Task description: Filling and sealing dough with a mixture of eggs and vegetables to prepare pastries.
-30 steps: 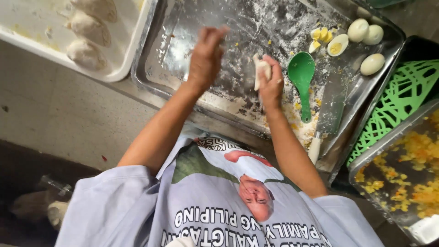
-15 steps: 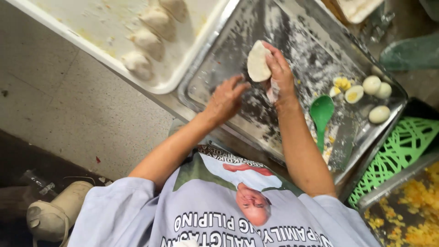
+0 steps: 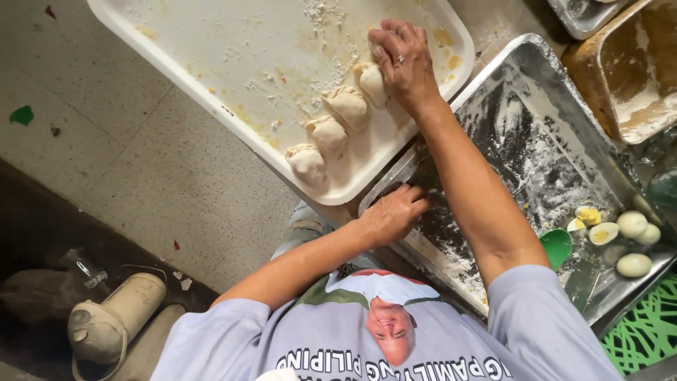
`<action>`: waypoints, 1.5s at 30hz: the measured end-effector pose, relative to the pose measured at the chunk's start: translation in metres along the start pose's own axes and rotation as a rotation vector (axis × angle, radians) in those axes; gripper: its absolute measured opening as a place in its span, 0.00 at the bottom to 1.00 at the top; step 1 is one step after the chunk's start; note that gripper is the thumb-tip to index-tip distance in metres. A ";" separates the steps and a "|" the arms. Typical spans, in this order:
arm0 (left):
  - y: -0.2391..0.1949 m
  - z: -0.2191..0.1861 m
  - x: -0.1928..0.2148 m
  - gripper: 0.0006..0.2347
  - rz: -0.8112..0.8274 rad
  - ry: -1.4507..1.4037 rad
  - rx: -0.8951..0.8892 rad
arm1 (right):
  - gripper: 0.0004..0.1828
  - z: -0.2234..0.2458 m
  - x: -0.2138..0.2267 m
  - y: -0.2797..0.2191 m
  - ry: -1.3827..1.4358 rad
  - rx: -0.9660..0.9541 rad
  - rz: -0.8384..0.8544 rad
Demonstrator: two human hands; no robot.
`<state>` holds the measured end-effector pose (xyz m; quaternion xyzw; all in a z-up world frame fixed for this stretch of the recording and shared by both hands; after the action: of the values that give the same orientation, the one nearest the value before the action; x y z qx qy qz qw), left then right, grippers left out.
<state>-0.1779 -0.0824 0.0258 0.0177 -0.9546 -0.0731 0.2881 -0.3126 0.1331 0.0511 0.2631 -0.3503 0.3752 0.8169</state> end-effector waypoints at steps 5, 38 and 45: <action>0.008 -0.013 0.019 0.19 -0.055 -0.101 -0.067 | 0.21 0.011 0.055 -0.036 0.058 0.041 -0.248; 0.146 -0.025 -0.266 0.33 -0.191 0.146 -0.382 | 0.17 -0.133 0.243 -0.623 -0.443 -0.854 -0.555; 0.050 -0.178 -0.312 0.28 0.248 -0.219 -0.301 | 0.16 -0.095 0.245 -0.657 -0.273 -0.916 -0.650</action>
<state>0.1810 -0.0324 0.0086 -0.1513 -0.9534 -0.1803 0.1887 0.3624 -0.0774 0.0713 0.0228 -0.4805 -0.1224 0.8681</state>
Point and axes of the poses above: each hand's wrist, its own y-axis towards the middle knuckle, its own x-axis out of the back of the hand, z = x × y, the point moved 5 cm from there along y, towards the middle knuckle, and after that the axes turned 6 degrees about -z, right-handed, at the moved point
